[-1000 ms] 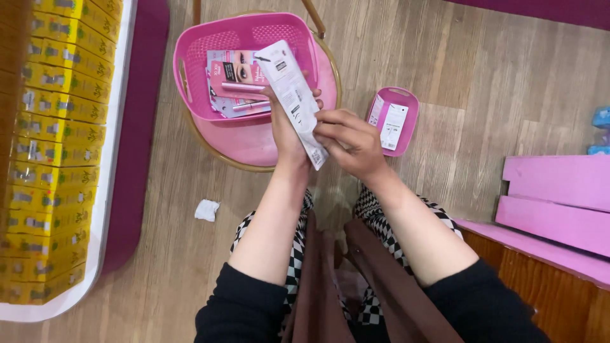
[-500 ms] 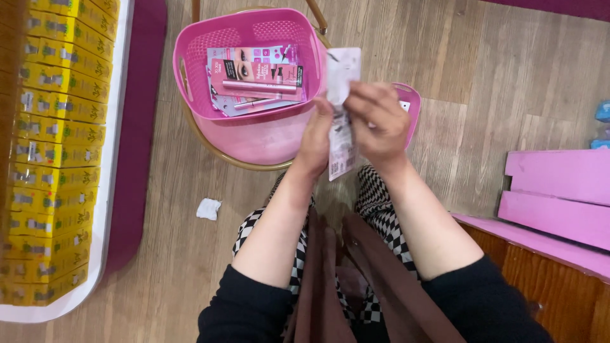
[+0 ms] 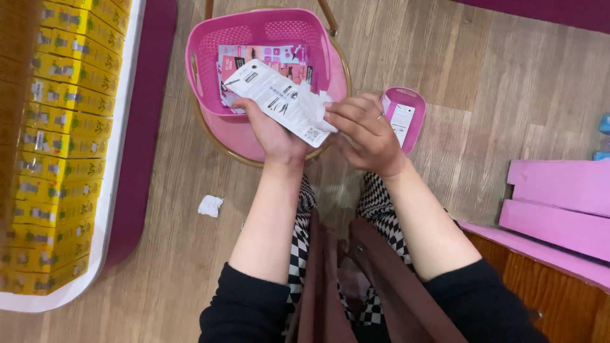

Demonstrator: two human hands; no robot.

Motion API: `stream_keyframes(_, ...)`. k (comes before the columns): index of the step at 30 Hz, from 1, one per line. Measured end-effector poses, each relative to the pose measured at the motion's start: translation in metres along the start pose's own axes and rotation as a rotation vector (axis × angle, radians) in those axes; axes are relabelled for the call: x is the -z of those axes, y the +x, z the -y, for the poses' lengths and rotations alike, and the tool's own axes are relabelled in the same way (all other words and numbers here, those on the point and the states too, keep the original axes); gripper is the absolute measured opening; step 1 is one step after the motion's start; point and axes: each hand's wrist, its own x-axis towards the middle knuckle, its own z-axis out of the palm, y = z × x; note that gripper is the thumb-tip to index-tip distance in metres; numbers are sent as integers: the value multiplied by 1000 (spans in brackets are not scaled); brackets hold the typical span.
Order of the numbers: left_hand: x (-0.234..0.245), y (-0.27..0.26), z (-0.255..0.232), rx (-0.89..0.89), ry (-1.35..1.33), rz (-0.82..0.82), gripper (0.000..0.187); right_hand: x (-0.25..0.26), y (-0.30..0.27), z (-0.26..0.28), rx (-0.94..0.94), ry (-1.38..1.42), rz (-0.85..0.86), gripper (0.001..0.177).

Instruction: Cleaning makeup products with a cloth and stocking them onto retail display shelves

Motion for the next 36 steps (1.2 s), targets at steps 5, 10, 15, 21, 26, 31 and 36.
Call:
stream_keyframes(5, -51, -33, -17, -254, 192, 39, 58, -14, -12, -14, -350, 72, -139, 20)
stream_keyframes(10, -16, -21, -11, -576, 464, -114, 70, -44, -2, -25, -759, 288, -223, 13)
stream_keyframes(15, -30, -30, -20, -394, 1008, -427, 81, -54, 18, -22, -744, -64, -109, 18)
stream_keyframes(21, -7, -16, -11, -565, 1121, -281, 64, -56, -5, -40, -667, -113, -124, 16)
stream_keyframes(26, 4, -3, 25, -629, 1118, 46, 42, -30, -13, -52, -829, -70, -247, 21)
stream_keyframes(31, -26, -18, 67, -483, 1314, 314, 21, 21, -50, -90, -1209, -47, -448, 16)
stream_keyframes(36, -21, -23, 145, -706, 1724, 250, 29, 65, -153, -161, -1463, -134, -682, 20)
